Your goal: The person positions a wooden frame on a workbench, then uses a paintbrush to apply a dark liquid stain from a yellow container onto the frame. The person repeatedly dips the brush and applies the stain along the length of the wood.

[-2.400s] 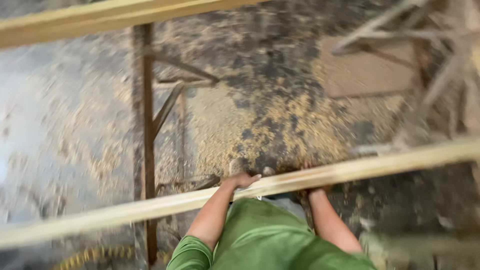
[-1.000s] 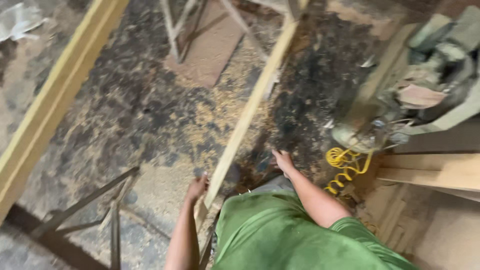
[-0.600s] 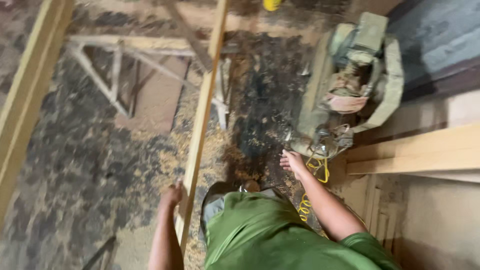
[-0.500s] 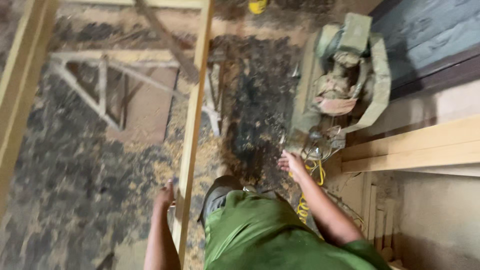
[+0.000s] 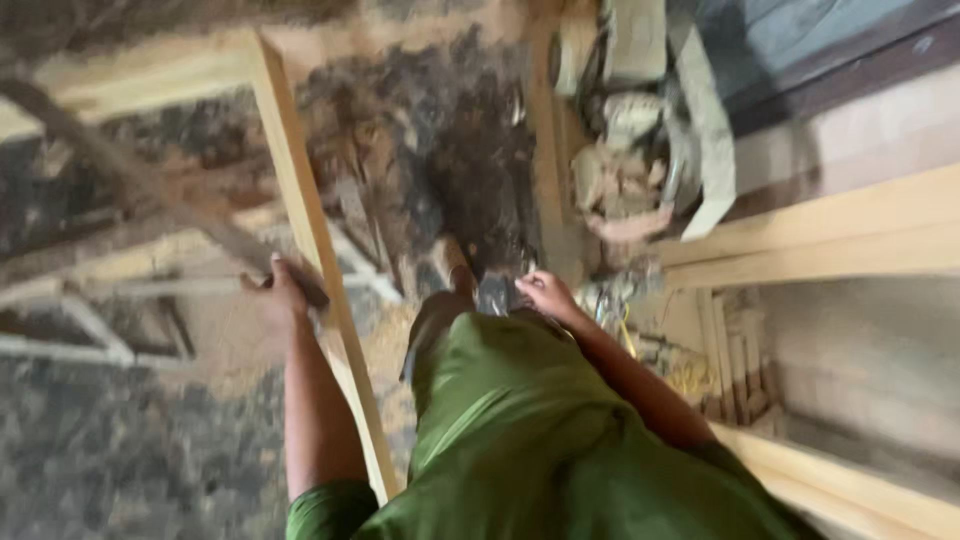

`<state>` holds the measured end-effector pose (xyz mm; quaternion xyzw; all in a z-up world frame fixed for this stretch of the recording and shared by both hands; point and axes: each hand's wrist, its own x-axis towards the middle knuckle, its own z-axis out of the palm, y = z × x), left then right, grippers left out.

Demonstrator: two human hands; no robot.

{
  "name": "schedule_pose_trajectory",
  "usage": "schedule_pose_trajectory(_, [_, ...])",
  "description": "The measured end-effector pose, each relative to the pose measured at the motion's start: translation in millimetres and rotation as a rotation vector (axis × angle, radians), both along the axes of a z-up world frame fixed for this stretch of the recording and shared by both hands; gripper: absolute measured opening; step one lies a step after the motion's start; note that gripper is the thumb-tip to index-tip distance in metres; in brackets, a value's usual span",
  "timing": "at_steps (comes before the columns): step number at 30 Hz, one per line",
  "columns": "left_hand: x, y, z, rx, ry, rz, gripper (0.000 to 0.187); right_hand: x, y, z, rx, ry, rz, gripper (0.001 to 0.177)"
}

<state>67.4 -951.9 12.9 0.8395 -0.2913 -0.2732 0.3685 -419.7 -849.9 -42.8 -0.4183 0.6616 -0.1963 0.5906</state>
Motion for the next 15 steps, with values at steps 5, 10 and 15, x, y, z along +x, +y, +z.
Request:
schedule_pose_trajectory(5, [-15.3,-72.8,47.7,0.361,-0.147,0.211,0.09,0.1,-89.1,13.1,-0.098,0.006,-0.056,0.025])
schedule_pose_trajectory(10, [1.5,-77.4,1.7,0.336,-0.101,0.312,0.073,9.3,-186.6,14.1,0.056,-0.239,-0.204,0.026])
schedule_pose_trajectory(15, [-13.4,-75.5,28.4,0.307,-0.144,0.376,0.056,46.6,-313.2,15.6,0.054,-0.238,0.008,0.026])
